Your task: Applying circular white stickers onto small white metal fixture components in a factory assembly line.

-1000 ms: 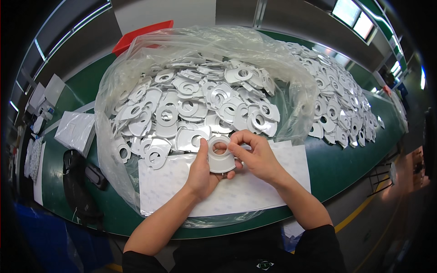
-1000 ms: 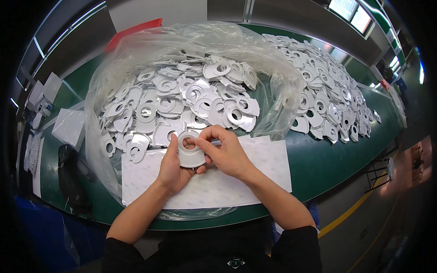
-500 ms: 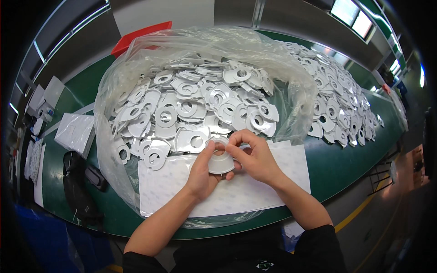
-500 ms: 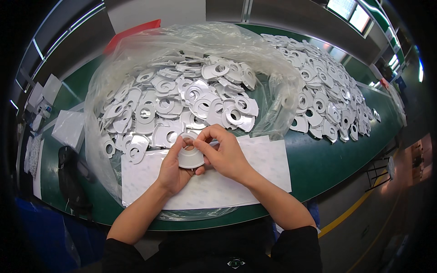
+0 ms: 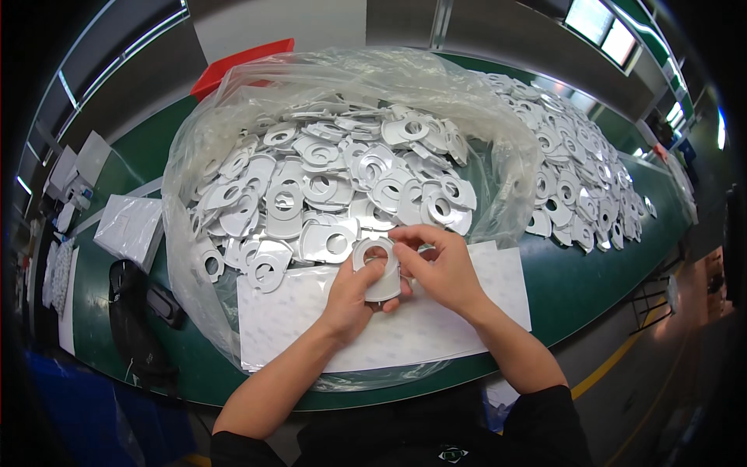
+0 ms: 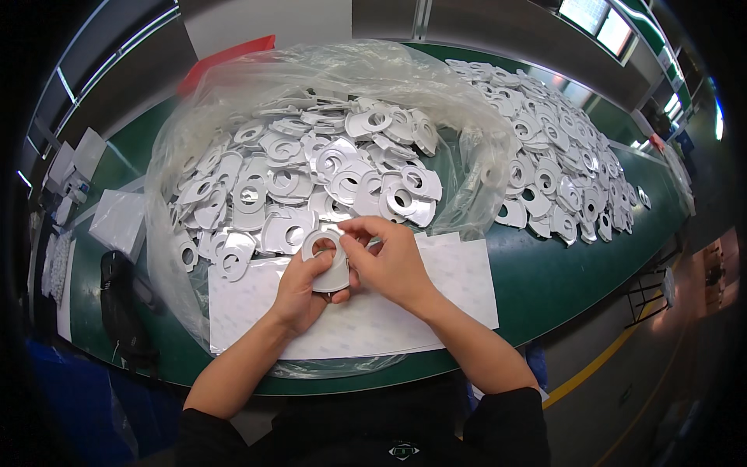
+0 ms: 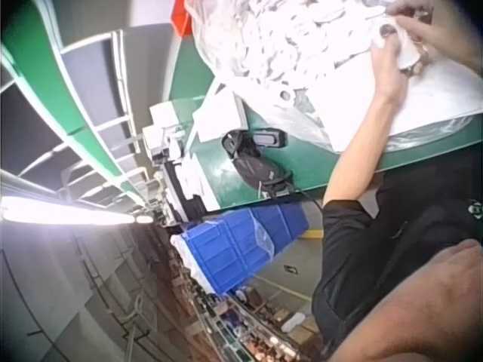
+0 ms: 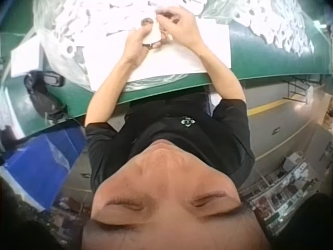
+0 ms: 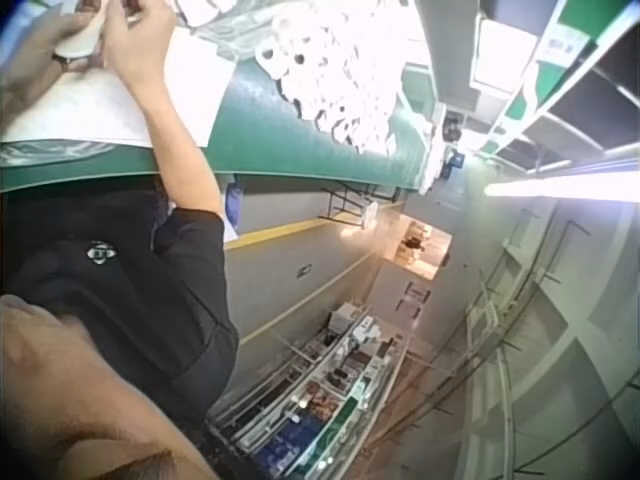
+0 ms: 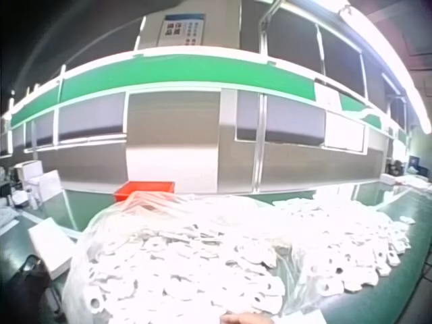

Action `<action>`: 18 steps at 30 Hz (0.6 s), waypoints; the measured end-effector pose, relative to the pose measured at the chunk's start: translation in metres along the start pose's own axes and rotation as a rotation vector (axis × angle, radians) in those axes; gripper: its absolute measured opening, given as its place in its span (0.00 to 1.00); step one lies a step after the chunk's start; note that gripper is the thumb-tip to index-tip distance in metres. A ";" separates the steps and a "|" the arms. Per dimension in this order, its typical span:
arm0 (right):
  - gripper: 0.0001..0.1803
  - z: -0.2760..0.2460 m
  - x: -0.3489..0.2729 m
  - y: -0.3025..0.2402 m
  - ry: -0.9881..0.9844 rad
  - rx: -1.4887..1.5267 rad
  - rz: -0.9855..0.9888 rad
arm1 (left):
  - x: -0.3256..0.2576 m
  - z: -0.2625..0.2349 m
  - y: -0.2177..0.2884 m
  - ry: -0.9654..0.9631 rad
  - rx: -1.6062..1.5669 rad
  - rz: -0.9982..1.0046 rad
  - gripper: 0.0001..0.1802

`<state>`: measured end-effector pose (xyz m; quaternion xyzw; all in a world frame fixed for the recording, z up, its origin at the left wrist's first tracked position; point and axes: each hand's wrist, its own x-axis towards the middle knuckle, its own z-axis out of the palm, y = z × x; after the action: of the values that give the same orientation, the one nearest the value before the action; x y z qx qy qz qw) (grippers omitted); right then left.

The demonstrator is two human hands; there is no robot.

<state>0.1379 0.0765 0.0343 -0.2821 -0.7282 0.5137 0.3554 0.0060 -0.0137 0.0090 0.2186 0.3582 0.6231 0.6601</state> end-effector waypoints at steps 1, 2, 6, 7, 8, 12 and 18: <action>0.09 -0.002 0.000 -0.003 -0.102 0.172 0.204 | 0.001 0.000 -0.001 -0.030 0.026 0.019 0.12; 0.09 -0.004 0.000 -0.004 -0.102 0.171 0.204 | 0.001 0.000 -0.002 -0.060 0.052 0.038 0.12; 0.09 -0.005 0.000 -0.005 -0.095 0.151 0.238 | -0.002 0.003 -0.003 -0.071 0.089 0.029 0.14; 0.08 -0.005 0.000 -0.006 -0.083 0.132 0.240 | -0.002 0.003 -0.003 -0.082 0.119 0.035 0.14; 0.08 -0.005 0.000 -0.005 -0.082 0.133 0.240 | -0.003 0.003 -0.003 -0.092 0.150 0.042 0.15; 0.06 -0.005 0.000 -0.005 -0.051 0.124 0.257 | -0.004 0.004 -0.004 -0.093 0.211 0.024 0.16; 0.13 0.001 -0.004 -0.010 -0.010 0.013 0.266 | -0.006 0.003 -0.005 -0.166 0.204 0.045 0.31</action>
<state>0.1386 0.0696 0.0427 -0.3713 -0.6828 0.5624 0.2823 0.0122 -0.0197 0.0084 0.3433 0.3589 0.5779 0.6476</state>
